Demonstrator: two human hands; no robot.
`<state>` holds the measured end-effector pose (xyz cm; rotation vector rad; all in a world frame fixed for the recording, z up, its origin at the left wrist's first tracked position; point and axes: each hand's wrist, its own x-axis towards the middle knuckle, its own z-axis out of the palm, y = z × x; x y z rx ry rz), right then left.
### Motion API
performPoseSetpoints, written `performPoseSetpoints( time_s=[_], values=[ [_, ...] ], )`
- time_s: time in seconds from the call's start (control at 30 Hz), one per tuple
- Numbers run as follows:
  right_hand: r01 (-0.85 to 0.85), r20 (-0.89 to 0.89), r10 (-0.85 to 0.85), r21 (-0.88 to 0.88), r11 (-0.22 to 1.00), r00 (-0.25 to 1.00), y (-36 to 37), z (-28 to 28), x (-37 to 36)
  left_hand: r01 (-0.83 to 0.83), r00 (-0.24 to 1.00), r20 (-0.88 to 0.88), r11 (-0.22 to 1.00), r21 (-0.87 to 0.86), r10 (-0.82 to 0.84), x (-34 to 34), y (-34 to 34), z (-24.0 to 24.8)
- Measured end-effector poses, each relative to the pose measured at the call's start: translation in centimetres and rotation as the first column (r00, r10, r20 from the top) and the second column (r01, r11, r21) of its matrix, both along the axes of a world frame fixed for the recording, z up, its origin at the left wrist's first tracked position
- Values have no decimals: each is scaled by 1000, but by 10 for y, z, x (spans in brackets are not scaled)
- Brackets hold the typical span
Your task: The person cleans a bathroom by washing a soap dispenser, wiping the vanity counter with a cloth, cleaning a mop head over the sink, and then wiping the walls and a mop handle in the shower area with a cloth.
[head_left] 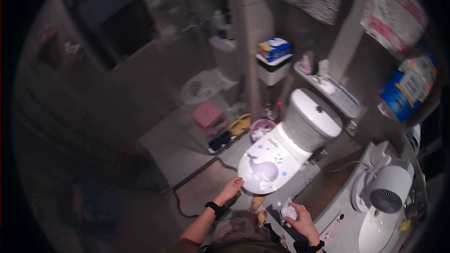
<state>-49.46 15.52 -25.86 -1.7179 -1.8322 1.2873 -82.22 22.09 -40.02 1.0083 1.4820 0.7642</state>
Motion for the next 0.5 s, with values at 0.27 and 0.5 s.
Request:
performPoseSetpoints(
  time_s=[0.27, 0.5],
  values=[
    [-89, -473, -45, -257, 962, 880, 7, -16, -74, 26, 996, 81, 998, -59, -21, -57, -91, 105],
    [-399, -842, -26, -283, 873, 539, 19, 41, -222, -4, 984, 169, 935, 356, -60, -64, -126, 157]
  ],
)
